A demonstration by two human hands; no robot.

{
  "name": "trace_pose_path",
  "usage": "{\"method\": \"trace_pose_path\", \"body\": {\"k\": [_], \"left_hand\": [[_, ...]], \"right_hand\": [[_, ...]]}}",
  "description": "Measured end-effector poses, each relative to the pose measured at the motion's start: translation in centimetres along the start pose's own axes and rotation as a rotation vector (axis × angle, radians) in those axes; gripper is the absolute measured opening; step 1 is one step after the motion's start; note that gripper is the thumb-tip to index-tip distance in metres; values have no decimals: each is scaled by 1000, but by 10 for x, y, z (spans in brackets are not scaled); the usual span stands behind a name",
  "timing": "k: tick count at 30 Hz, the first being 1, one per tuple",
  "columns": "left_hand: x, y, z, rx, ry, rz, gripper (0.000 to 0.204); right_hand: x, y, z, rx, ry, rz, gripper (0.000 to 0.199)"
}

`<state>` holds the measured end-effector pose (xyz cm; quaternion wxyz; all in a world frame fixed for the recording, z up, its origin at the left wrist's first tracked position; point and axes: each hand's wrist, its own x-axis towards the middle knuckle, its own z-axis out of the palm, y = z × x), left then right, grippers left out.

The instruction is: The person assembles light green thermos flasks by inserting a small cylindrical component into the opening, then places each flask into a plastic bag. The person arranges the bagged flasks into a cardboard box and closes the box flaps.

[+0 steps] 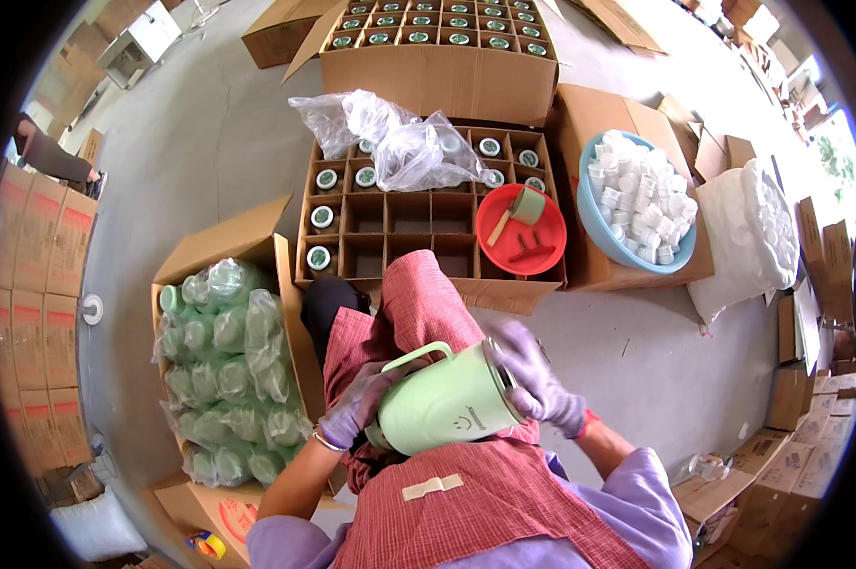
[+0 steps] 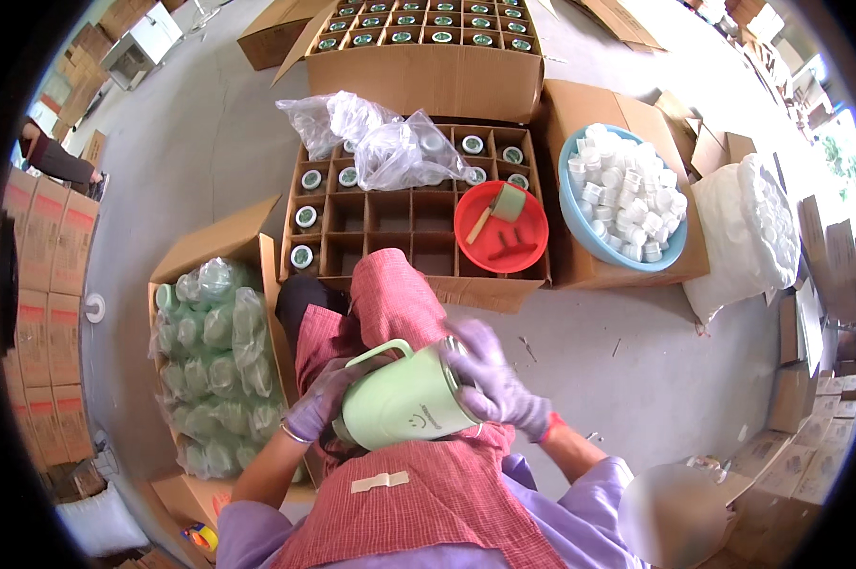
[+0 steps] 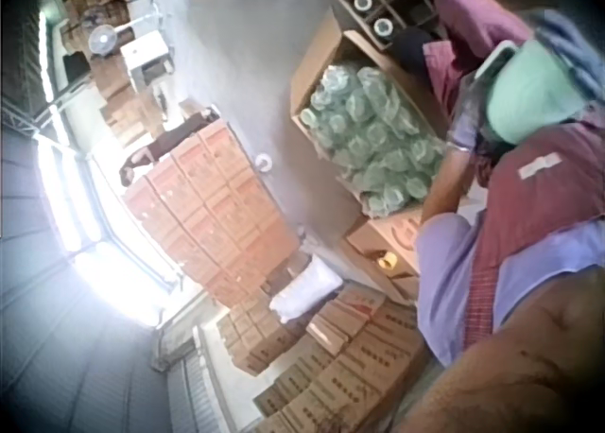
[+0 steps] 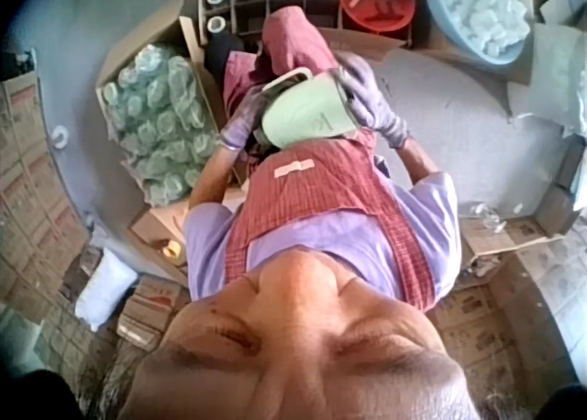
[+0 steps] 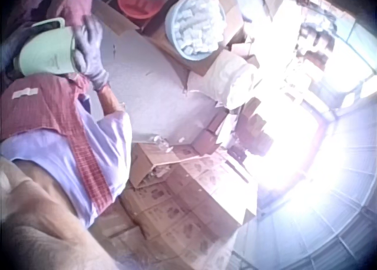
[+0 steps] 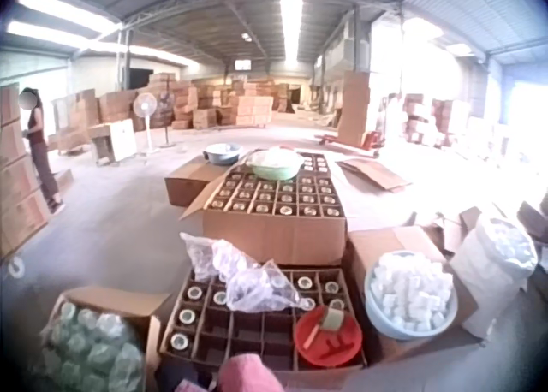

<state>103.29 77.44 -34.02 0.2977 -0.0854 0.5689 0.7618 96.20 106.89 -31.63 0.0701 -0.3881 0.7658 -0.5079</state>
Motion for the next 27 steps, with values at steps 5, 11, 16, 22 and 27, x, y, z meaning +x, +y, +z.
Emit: {"method": "trace_pose_path", "body": {"k": [5,11,16,22,27], "left_hand": [[4,79,37,1187,326,907,32],[9,102,31,207,407,205,27],[12,116,54,1345,306,1074,21],[20,84,24,445,383,520,29],[22,121,37,1304,348,980,19]], "right_hand": [[47,-13,23,1154,499,760,52],[51,18,-5,8,335,-91,49],[53,22,10,1098,400,639,51],[61,23,0,265,258,17,57],[66,35,32,1023,463,500,60]]}}
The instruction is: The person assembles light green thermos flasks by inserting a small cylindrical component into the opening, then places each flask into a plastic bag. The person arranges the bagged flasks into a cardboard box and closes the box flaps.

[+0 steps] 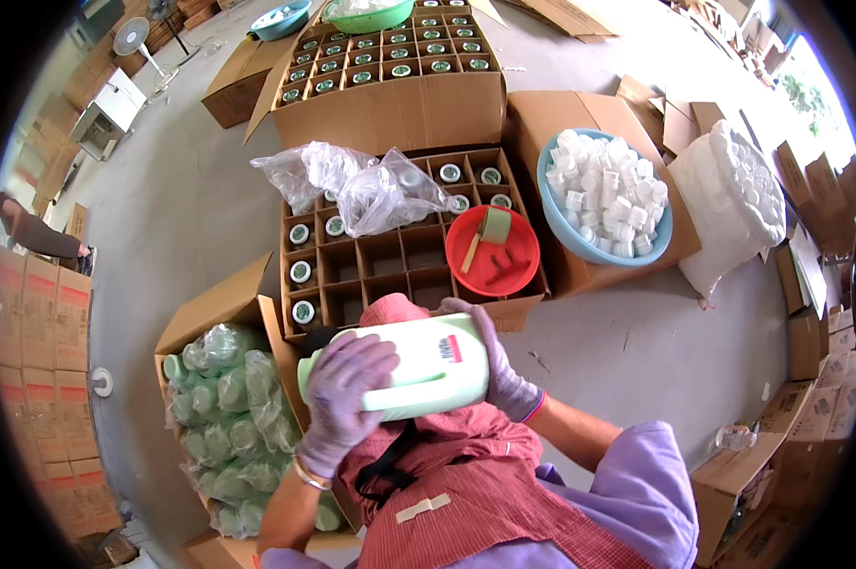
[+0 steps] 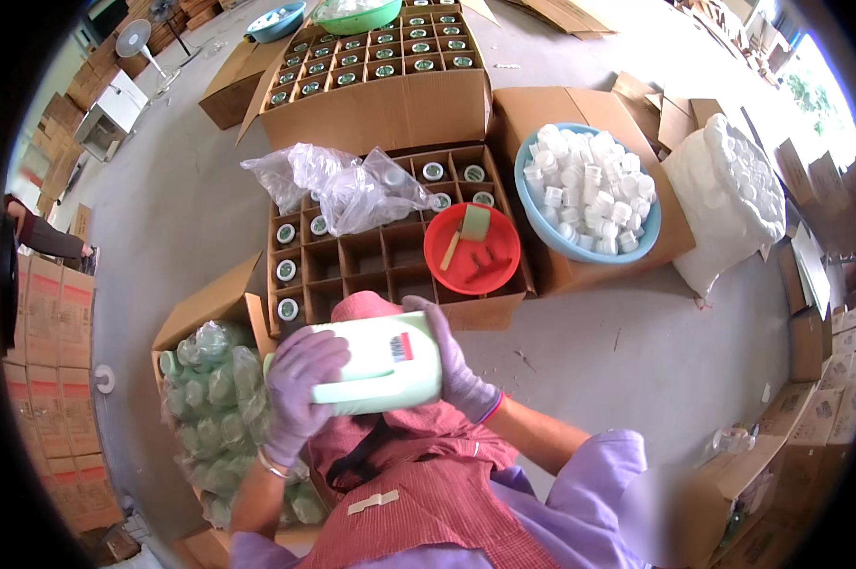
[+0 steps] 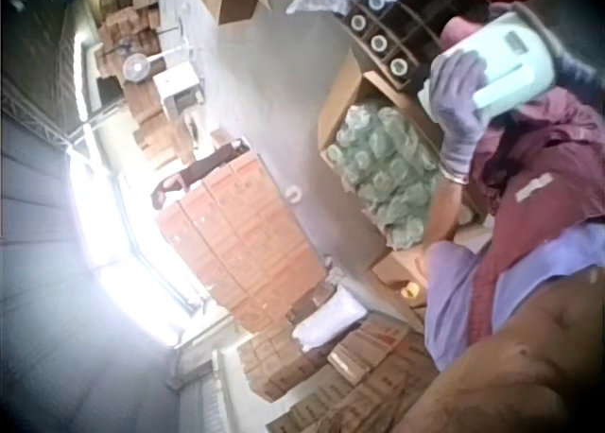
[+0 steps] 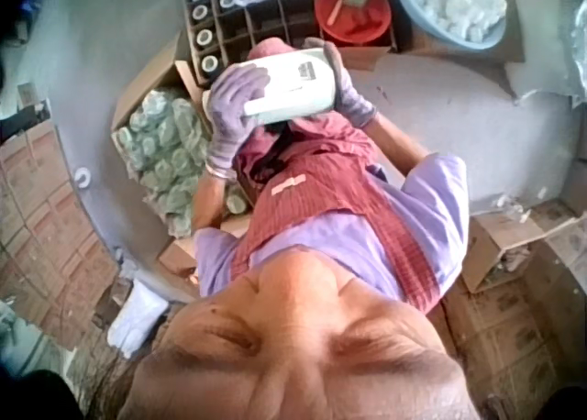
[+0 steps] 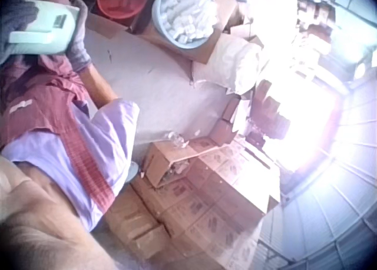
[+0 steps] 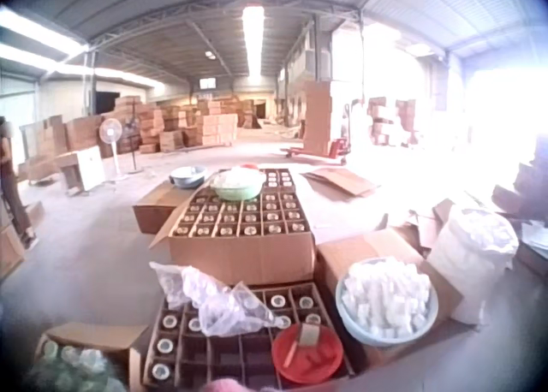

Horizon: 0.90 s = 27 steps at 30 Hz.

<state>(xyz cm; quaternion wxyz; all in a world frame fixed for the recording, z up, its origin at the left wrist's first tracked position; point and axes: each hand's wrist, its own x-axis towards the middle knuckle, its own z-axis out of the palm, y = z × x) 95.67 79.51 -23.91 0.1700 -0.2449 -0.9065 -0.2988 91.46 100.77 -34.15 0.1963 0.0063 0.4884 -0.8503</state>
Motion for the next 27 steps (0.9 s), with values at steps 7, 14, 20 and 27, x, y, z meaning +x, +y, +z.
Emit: {"method": "trace_pose_path", "body": {"k": [7,14,20,27], "left_hand": [[-27,-42,-3,-348,174,-604,23],[-87,-80,-35,-189,263,-1067,33],[-131,-107,-32,-54,151,-1156,42],[-113,-108,-34,-289,322,-1076,35]], "right_hand": [[28,-29,18,-528,-423,-420,55],[156,25,-193,-1872,191,-58,21],[178,56,-238,-2277,-45,-4,24],[113,-8,-80,-330,-185,247,26]]}}
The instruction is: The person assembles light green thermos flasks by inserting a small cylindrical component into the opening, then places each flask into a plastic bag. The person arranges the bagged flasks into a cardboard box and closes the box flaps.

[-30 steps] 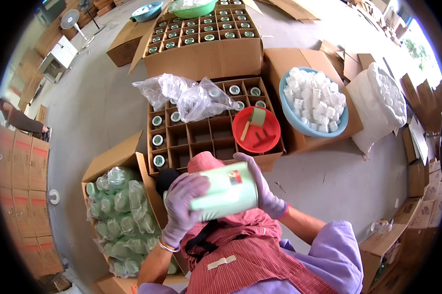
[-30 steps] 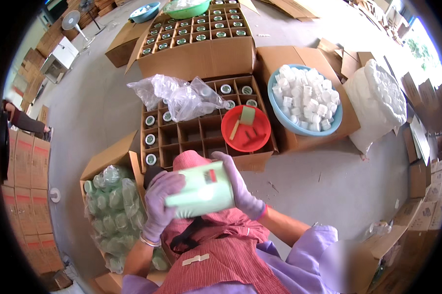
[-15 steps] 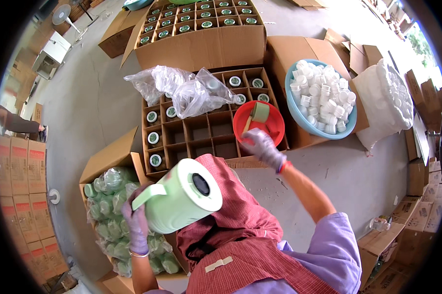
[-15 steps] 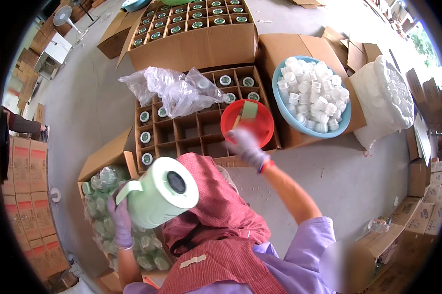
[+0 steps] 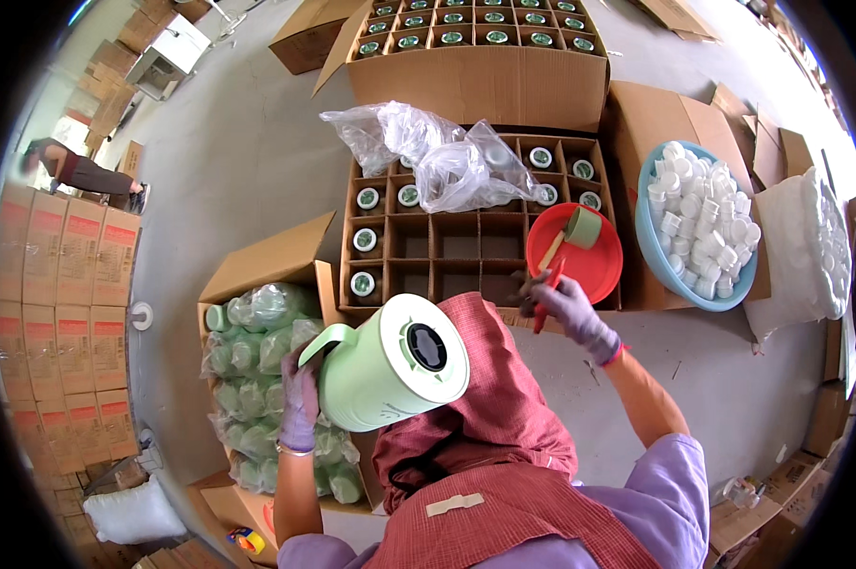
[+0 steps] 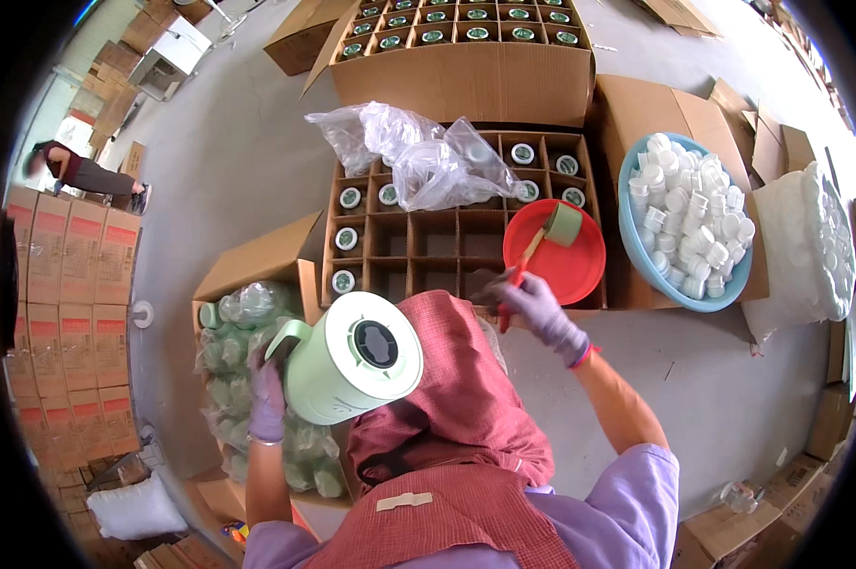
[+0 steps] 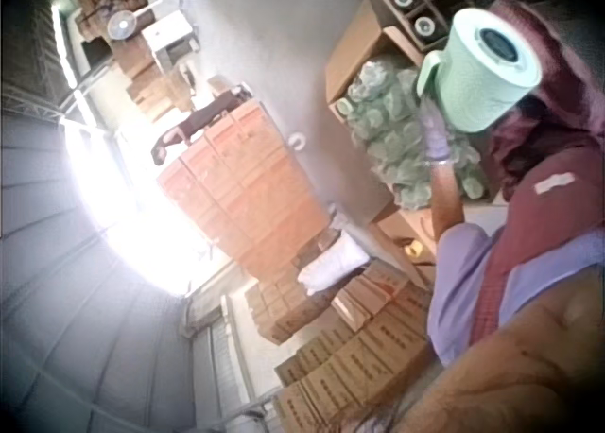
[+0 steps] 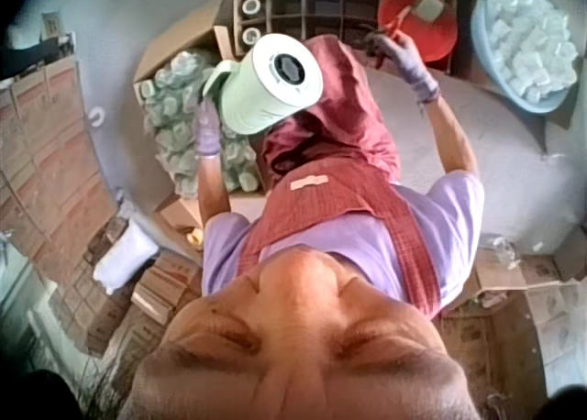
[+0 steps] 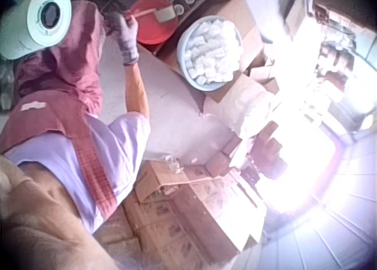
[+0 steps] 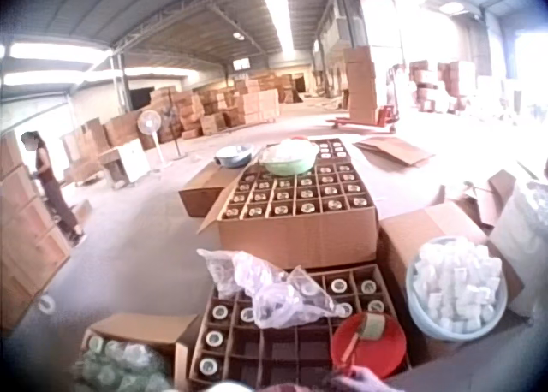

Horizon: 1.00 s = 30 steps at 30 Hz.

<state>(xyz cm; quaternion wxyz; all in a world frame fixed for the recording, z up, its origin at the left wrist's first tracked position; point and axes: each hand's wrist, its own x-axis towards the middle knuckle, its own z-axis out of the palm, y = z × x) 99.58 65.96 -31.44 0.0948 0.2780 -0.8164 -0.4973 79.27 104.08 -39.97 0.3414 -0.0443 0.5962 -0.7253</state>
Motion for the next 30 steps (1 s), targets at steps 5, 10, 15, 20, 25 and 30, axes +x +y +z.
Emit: {"method": "trace_pose_path", "body": {"k": [5,10,15,20,25,30], "left_hand": [[2,21,6,-109,-122,162,31],[-14,36,6,57,-114,380,32],[-25,29,8,-124,-198,231,34],[-31,23,7,-327,-242,223,33],[-35,20,12,-554,-312,178,32],[-60,48,21,-67,-77,387,44]], "right_hand": [[-30,-73,81,-1010,-469,-1094,29],[-44,-82,89,-1048,-554,-1078,36],[-67,-90,94,-1065,-527,-974,32],[-88,-93,105,-1121,-432,-1059,28],[-95,-80,115,-1063,-543,-969,28],[-105,-67,127,-637,-159,-144,30]]}}
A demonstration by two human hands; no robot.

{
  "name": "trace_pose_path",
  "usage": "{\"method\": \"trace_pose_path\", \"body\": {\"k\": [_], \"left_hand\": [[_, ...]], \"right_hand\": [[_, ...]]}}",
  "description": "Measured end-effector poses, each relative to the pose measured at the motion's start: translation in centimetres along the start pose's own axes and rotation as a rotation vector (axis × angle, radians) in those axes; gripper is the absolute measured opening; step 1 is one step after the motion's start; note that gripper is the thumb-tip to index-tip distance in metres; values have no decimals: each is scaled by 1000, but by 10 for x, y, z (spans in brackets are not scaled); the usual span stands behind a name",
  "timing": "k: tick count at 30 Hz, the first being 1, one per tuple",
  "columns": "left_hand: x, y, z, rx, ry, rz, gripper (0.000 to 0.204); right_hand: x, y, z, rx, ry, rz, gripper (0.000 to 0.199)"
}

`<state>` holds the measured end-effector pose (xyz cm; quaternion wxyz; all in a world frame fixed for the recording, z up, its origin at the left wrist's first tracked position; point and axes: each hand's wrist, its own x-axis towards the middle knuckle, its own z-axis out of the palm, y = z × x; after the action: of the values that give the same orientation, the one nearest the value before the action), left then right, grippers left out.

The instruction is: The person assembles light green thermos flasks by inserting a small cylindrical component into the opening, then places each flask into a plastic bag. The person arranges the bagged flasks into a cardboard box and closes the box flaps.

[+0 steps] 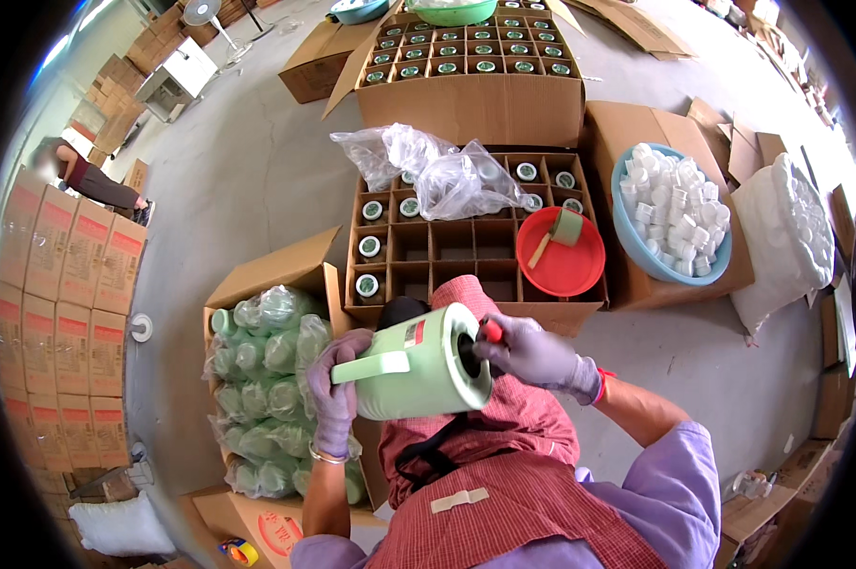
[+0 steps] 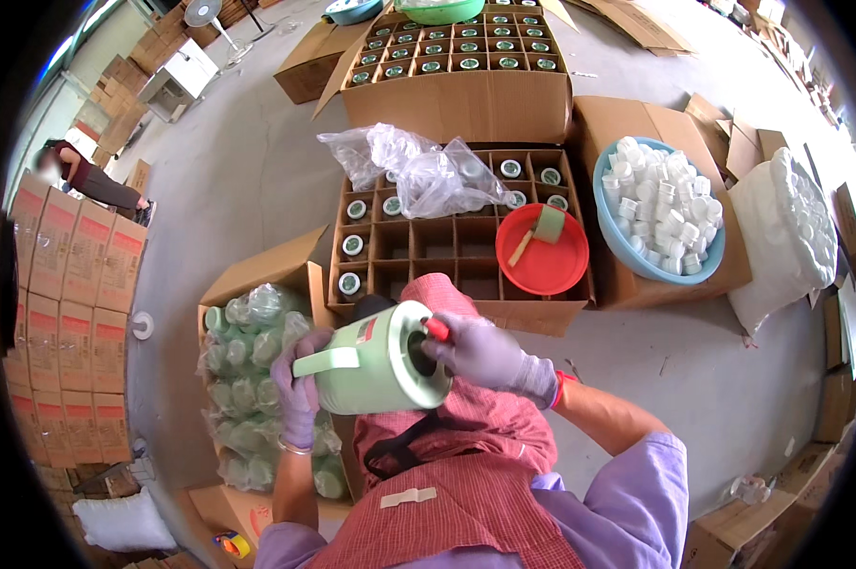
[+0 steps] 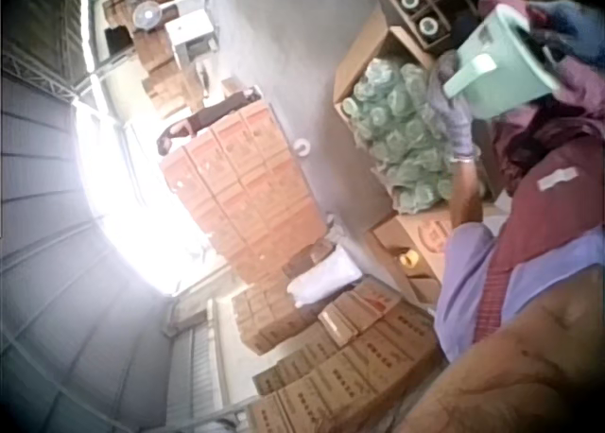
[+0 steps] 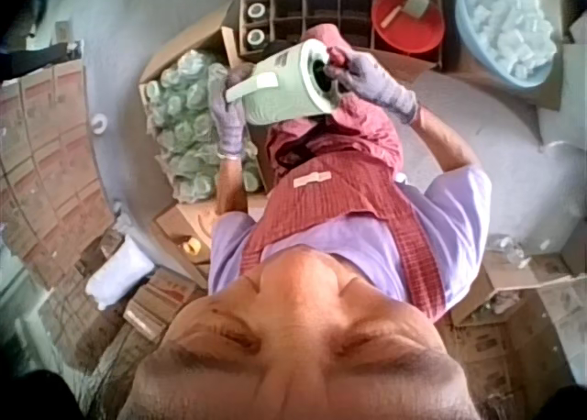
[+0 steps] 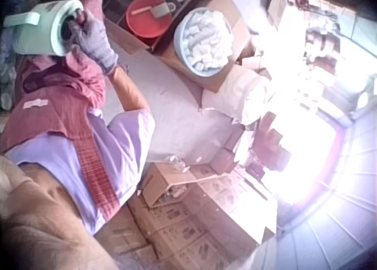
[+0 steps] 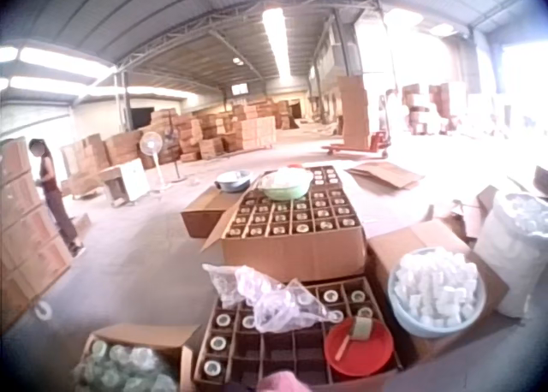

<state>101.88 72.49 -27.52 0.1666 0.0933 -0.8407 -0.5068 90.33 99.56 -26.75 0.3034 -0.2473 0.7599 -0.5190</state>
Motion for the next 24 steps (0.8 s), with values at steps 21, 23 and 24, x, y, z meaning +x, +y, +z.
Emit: {"method": "trace_pose_path", "body": {"k": [21,23,24], "left_hand": [[-19,-21,14,76,-647,-417,50],[-19,-18,3,-23,-597,-494,44],[-22,-18,2,-133,-478,-570,38]], "right_hand": [[70,268,-130,-875,509,316,27],[73,210,-150,-857,578,178,26],[72,198,-170,-841,740,97,25]]}}
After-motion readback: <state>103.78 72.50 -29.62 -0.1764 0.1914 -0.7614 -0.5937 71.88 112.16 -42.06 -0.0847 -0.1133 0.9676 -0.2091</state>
